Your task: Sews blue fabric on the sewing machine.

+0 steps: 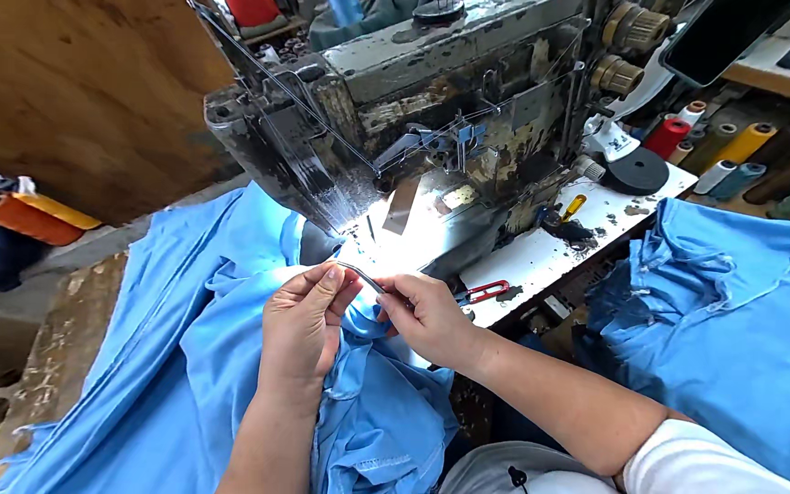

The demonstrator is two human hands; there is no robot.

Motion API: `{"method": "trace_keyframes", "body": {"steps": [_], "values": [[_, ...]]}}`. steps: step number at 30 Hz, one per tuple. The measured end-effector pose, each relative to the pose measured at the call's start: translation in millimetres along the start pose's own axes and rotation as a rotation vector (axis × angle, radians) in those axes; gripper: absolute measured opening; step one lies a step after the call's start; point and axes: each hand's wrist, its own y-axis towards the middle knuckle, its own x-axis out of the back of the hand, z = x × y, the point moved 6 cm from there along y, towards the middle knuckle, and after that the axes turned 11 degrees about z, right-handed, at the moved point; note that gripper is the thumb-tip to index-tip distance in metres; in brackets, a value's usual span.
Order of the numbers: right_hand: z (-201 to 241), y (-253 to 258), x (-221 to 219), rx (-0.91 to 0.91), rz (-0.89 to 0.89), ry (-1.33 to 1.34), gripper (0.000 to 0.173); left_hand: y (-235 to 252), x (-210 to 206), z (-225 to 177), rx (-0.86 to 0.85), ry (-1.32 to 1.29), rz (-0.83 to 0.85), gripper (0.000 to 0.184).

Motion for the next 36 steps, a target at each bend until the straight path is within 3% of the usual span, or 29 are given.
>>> {"method": "trace_keyframes", "body": {"steps": [27, 29, 33, 36], "values": [[11, 0, 23, -0.022, 0.049, -0.156, 0.022, -2, -3, -1, -0.049, 0.082, 0.094, 0.018], [14, 8, 35, -0.047, 0.060, -0.256, 0.020, -2, -2, -3, -0.148, 0.209, 0.156, 0.017], [6, 38, 67, -0.278, 0.225, -0.544, 0.012, -5, 5, -15, -0.514, 0.496, 0.191, 0.022], [6, 56, 75, -0.434, 0.351, -0.662, 0.021, -9, 8, -22, -0.639, 0.545, 0.166, 0.018]]}}
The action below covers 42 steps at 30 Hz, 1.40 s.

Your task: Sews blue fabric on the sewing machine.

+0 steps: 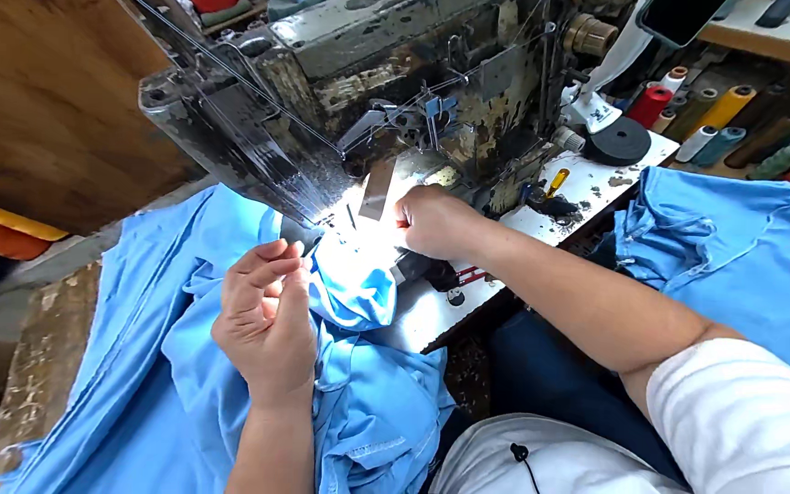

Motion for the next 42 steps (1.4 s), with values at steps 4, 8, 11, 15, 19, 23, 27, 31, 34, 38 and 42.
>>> {"method": "trace_keyframes", "body": {"steps": [4, 8, 11, 15, 19, 23, 27, 31, 34, 38, 42], "values": [[2, 7, -2, -0.040, 0.107, 0.066, 0.021, 0, 3, -4, -0.033, 0.020, -0.049, 0.021], [-1, 6, -5, -0.035, 0.092, 0.096, 0.018, 0, 4, 1, 0.027, -0.017, -0.064, 0.023], [-1, 6, -4, -0.064, 0.127, 0.128, 0.018, 1, 4, 5, 0.068, -0.040, -0.055, 0.024], [1, 4, -5, -0.107, 0.137, 0.141, 0.011, 1, 2, 6, 0.103, -0.051, -0.049, 0.024], [3, 5, -5, -0.106, 0.137, 0.115, 0.012, 2, 2, 6, 0.111, -0.044, -0.057, 0.024], [3, 4, -5, -0.094, 0.130, 0.103, 0.014, 2, 2, 7, 0.123, -0.049, -0.047, 0.024], [2, 5, -5, -0.083, 0.116, 0.106, 0.015, 2, 2, 7, 0.125, -0.040, -0.042, 0.024], [1, 7, -5, -0.091, 0.124, 0.097, 0.015, 3, 2, 7, 0.129, -0.045, -0.049, 0.025], [2, 6, -5, -0.095, 0.125, 0.109, 0.014, 2, 2, 7, 0.137, -0.053, -0.049, 0.023], [1, 7, -6, -0.081, 0.108, 0.112, 0.014, 3, 2, 7, 0.140, -0.053, -0.047, 0.023], [1, 8, -6, -0.073, 0.100, 0.102, 0.015, 3, 1, 6, 0.145, -0.058, -0.043, 0.024]]}}
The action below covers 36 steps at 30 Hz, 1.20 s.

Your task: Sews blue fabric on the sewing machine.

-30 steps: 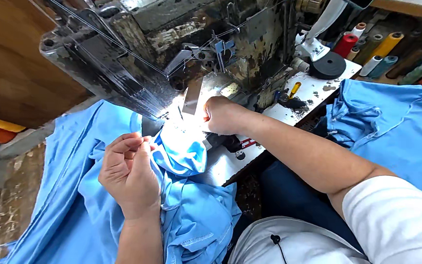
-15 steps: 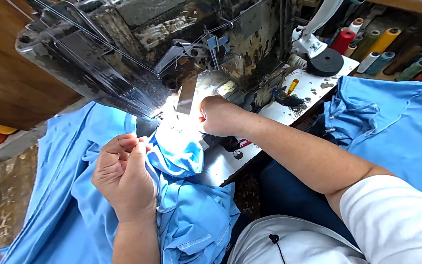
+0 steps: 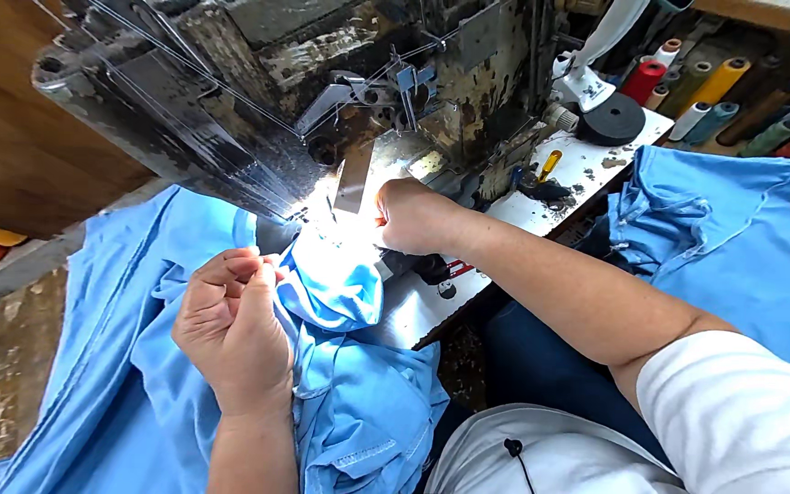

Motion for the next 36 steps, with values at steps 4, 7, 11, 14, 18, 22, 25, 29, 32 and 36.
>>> {"method": "trace_keyframes", "body": {"steps": [4, 7, 11, 14, 18, 22, 25, 29, 32, 36], "values": [[-1, 1, 0, -0.006, -0.002, 0.019, 0.016, 0, 1, 1, -0.005, 0.000, 0.000, 0.024], [-1, -2, 2, -0.032, 0.037, 0.044, 0.016, -1, 1, 1, -0.004, -0.002, -0.008, 0.024], [-1, -2, 3, -0.066, 0.056, 0.060, 0.014, 0, 1, 2, 0.000, -0.003, -0.017, 0.024], [0, -4, 3, -0.079, 0.053, 0.062, 0.014, 0, 1, 2, -0.003, -0.001, -0.016, 0.024], [-6, -5, 8, -0.092, 0.066, 0.151, 0.016, 0, 2, 3, 0.001, -0.006, -0.013, 0.024], [-8, 1, 12, -0.153, 0.072, 0.195, 0.012, 1, 1, 4, -0.003, -0.014, -0.010, 0.023], [-4, 8, 12, -0.158, 0.122, 0.181, 0.011, 0, 2, 4, 0.004, -0.011, -0.011, 0.023], [-4, 14, 14, -0.157, 0.161, 0.191, 0.011, 0, 3, 4, 0.013, -0.013, -0.024, 0.022], [-5, 15, 13, -0.146, 0.162, 0.199, 0.010, 0, 3, 5, 0.013, -0.021, -0.021, 0.022], [-10, 12, 12, -0.162, 0.106, 0.260, 0.010, 1, 3, 6, 0.005, -0.014, -0.008, 0.023]]}}
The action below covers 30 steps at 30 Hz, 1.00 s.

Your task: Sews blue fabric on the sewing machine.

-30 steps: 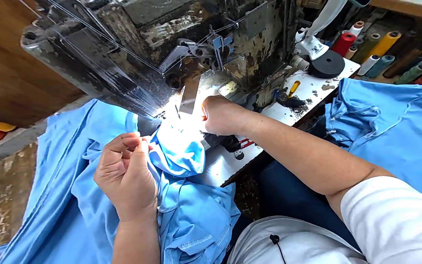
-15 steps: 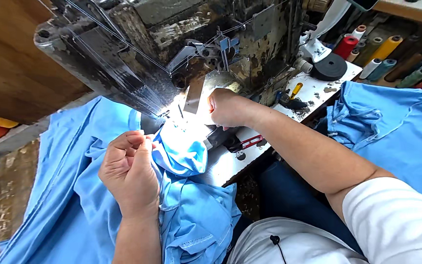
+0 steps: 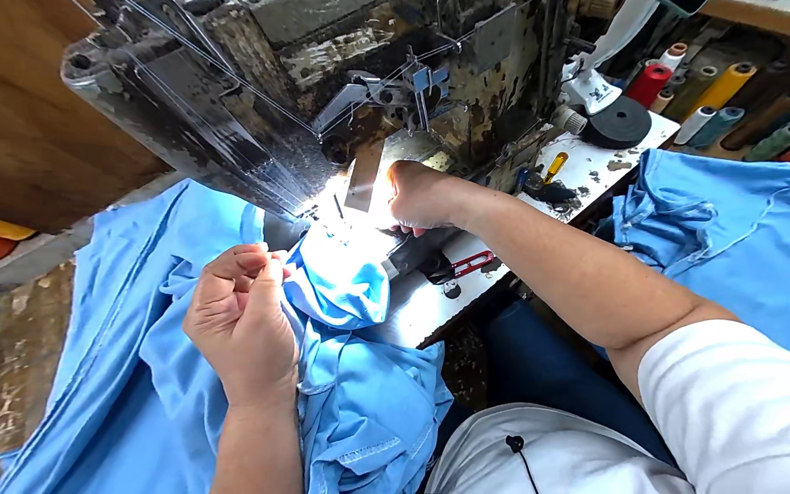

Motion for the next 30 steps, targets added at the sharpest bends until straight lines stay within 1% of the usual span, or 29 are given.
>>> {"method": "trace_keyframes", "body": {"steps": [1, 3, 4, 7, 8, 10, 12, 14, 16, 18, 19, 21, 23, 25, 26, 27, 28, 29, 30], "values": [[-2, 0, 0, 0.001, -0.016, 0.006, 0.011, 0, 0, 0, 0.000, 0.002, 0.002, 0.023], [-4, -3, 3, 0.031, -0.057, -0.007, 0.008, 0, 0, 0, 0.000, 0.005, -0.005, 0.023], [-5, -6, 4, 0.074, -0.087, -0.021, 0.006, 0, 1, 0, 0.002, 0.003, -0.007, 0.023], [-21, -20, 15, 0.265, -0.267, -0.061, 0.010, 1, 2, 1, 0.008, -0.016, -0.019, 0.026], [-29, -29, 19, 0.299, -0.315, -0.068, 0.012, 0, 2, 2, 0.008, -0.019, -0.019, 0.026], [-49, -49, 26, 0.302, -0.390, -0.054, 0.014, 0, 3, 3, 0.006, -0.012, -0.010, 0.025], [-71, -62, 26, 0.277, -0.408, -0.006, 0.013, -1, 2, 3, -0.002, 0.009, 0.002, 0.024], [-87, -68, 19, 0.345, -0.423, -0.039, 0.012, 0, 0, 3, -0.008, 0.044, 0.014, 0.024], [-98, -70, 8, 0.469, -0.433, -0.249, 0.014, 1, -2, 1, -0.014, 0.079, 0.029, 0.022], [-113, -67, 1, 0.512, -0.437, -0.532, 0.014, 0, -2, -1, -0.049, 0.122, 0.040, 0.022], [-125, -62, 1, 0.513, -0.438, -0.637, 0.013, 0, -3, -4, -0.096, 0.142, 0.056, 0.021], [-155, -46, 6, 0.484, -0.438, -0.770, 0.014, -5, -7, -18, -0.228, 0.236, 0.159, 0.015], [-179, -36, 7, 0.443, -0.465, -0.797, 0.017, -13, -19, -32, -0.308, 0.465, 0.392, 0.016], [-175, -43, 3, 0.425, -0.530, -0.753, 0.019, -22, -33, -28, -0.293, 0.797, 0.697, 0.027], [-163, -53, -4, 0.479, -0.586, -0.719, 0.020, -25, -39, -19, -0.259, 0.934, 0.811, 0.031], [-151, -63, -17, 0.542, -0.602, -0.687, 0.022, -28, -43, -12, -0.229, 1.018, 0.887, 0.030], [-142, -67, -33, 0.595, -0.547, -0.665, 0.024, -31, -46, -8, -0.223, 1.060, 0.929, 0.026], [-139, -65, -49, 0.621, -0.455, -0.650, 0.023, -32, -48, -9, -0.238, 1.062, 0.954, 0.024], [-141, -60, -61, 0.628, -0.379, -0.643, 0.022, -32, -48, -14, -0.246, 1.011, 0.972, 0.026]]}}
